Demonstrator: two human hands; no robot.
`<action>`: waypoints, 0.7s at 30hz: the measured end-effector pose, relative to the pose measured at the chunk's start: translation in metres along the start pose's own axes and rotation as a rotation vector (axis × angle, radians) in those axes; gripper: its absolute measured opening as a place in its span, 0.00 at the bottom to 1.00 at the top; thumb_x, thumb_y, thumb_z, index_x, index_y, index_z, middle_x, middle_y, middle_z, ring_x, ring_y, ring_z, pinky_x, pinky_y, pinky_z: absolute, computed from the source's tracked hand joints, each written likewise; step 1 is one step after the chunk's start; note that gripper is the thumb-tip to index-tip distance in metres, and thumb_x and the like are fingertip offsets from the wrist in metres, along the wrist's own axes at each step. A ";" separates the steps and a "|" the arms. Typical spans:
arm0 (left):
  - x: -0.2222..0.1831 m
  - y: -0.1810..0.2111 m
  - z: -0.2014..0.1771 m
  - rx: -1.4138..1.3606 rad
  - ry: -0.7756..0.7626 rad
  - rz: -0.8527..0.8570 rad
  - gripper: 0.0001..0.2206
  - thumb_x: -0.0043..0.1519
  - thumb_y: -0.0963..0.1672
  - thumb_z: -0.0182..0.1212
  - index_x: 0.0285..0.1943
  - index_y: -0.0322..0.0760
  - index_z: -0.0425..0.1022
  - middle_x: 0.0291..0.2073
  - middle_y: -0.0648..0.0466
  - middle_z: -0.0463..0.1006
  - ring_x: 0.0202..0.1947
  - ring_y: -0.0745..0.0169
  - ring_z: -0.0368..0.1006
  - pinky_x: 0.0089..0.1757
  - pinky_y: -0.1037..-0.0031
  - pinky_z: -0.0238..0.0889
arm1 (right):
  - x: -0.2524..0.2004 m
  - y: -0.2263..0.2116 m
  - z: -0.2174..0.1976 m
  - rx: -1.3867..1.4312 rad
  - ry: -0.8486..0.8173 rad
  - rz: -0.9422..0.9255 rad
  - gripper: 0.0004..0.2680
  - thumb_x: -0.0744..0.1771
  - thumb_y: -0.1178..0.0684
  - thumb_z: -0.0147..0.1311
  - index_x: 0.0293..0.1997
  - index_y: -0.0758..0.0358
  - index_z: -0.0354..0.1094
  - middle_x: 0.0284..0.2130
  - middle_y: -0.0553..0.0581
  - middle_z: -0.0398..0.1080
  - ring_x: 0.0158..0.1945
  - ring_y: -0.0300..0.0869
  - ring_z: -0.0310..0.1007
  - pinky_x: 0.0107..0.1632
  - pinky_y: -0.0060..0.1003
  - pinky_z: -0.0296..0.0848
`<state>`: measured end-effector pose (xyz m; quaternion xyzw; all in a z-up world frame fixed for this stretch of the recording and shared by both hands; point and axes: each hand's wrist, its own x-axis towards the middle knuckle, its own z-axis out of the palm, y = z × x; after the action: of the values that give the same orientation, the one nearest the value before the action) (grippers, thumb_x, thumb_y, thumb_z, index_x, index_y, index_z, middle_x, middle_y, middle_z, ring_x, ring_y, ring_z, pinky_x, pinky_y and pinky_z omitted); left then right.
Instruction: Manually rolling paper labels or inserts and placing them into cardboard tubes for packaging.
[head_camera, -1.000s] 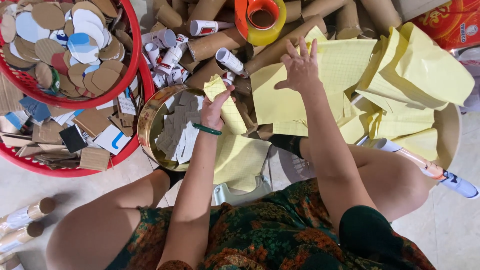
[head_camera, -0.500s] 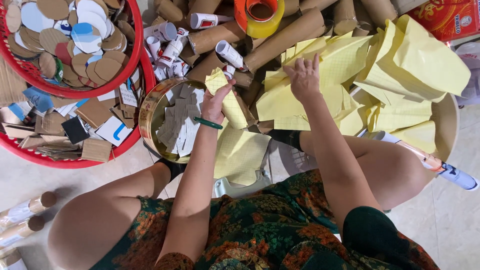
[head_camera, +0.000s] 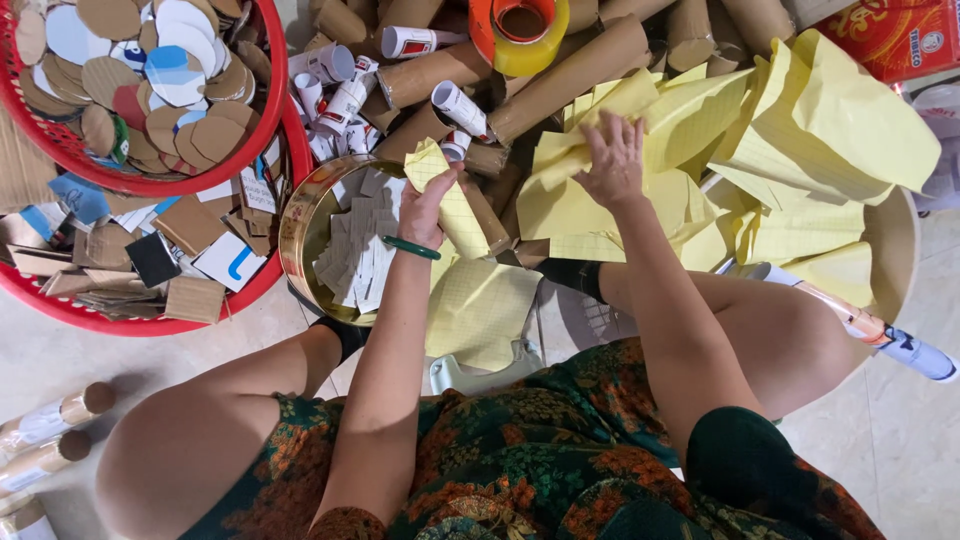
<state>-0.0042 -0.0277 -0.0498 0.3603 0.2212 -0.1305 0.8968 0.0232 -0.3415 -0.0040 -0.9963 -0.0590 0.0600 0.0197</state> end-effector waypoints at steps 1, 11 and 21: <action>-0.002 0.000 0.000 0.001 0.003 0.001 0.15 0.59 0.38 0.67 0.55 0.31 0.75 0.46 0.47 0.83 0.37 0.61 0.78 0.40 0.70 0.73 | 0.008 0.006 0.009 0.002 -0.001 -0.002 0.23 0.60 0.47 0.60 0.62 0.53 0.66 0.59 0.63 0.61 0.66 0.58 0.58 0.75 0.63 0.41; 0.002 -0.006 -0.005 0.025 0.025 -0.018 0.16 0.59 0.38 0.67 0.56 0.32 0.73 0.45 0.46 0.82 0.38 0.59 0.78 0.40 0.70 0.74 | 0.098 0.052 0.043 0.608 0.492 0.121 0.33 0.72 0.51 0.63 0.82 0.60 0.35 0.76 0.74 0.27 0.78 0.67 0.41 0.75 0.53 0.63; 0.005 -0.012 -0.004 0.017 0.013 -0.021 0.15 0.59 0.38 0.68 0.55 0.31 0.74 0.45 0.46 0.82 0.37 0.59 0.78 0.39 0.70 0.73 | 0.042 0.040 0.050 0.765 0.791 0.477 0.13 0.68 0.52 0.66 0.32 0.68 0.63 0.33 0.56 0.63 0.33 0.40 0.61 0.36 0.35 0.65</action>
<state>-0.0057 -0.0341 -0.0622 0.3666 0.2296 -0.1394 0.8908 0.0634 -0.3744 -0.0606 -0.8509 0.2036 -0.2957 0.3836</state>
